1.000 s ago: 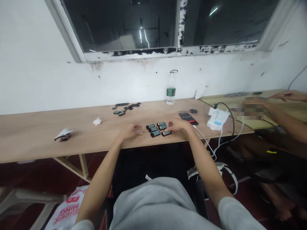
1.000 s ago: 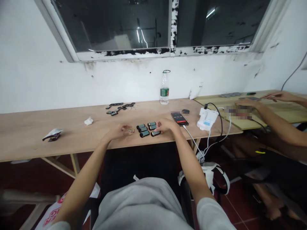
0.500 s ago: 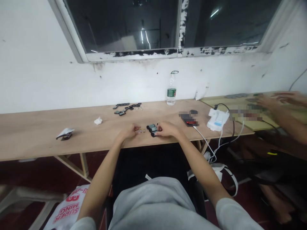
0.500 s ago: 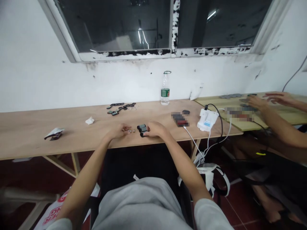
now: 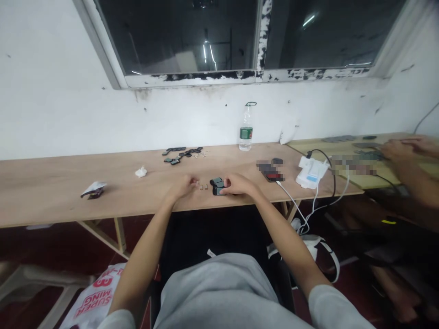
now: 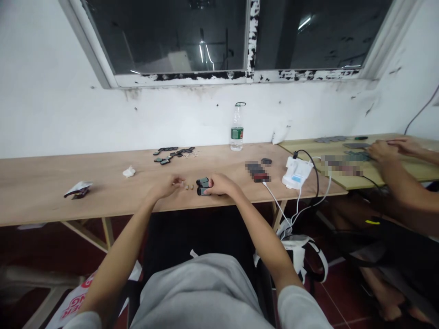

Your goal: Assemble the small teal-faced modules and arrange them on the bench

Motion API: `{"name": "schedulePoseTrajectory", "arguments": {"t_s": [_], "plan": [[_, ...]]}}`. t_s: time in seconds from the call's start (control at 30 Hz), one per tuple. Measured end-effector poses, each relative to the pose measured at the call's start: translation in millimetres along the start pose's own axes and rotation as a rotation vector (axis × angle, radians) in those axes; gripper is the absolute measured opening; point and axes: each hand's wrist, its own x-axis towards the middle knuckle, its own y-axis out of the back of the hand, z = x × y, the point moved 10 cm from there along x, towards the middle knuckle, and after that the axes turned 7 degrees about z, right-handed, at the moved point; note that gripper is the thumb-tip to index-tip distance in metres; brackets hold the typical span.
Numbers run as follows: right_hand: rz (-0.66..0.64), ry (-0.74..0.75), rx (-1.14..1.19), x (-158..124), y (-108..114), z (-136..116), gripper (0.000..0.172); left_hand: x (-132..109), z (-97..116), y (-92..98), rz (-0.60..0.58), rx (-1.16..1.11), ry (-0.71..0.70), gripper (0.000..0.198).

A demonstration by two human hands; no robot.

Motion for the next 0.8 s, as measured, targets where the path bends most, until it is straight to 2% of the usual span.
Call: {"name": "schedulePoseTrajectory", "arguments": {"t_s": [0.07,0.17,0.23,0.33,0.57,0.8], "plan": [[-0.012,0.04,0.068,1,-2,-3,0.031,-6,21,-1.0,-0.032,0.001,-0.07,0.031],[0.039,0.116,0.215,4,3,-9,0.026,-21,58,-12.9,-0.171,-0.036,-0.181,0.034],[0.088,0.13,0.306,5,8,-10,0.024,-30,78,-14.1,-0.175,-0.022,-0.237,0.033],[0.117,0.095,0.394,6,13,-8,0.026,-36,97,-12.5,-0.125,0.004,-0.289,0.03],[0.14,0.048,0.648,4,20,-14,0.028,-35,107,-11.5,-0.047,0.017,-0.338,0.032],[0.136,0.053,0.725,0,25,-19,0.032,-34,106,-3.8,0.019,-0.021,-0.288,0.031]]}}
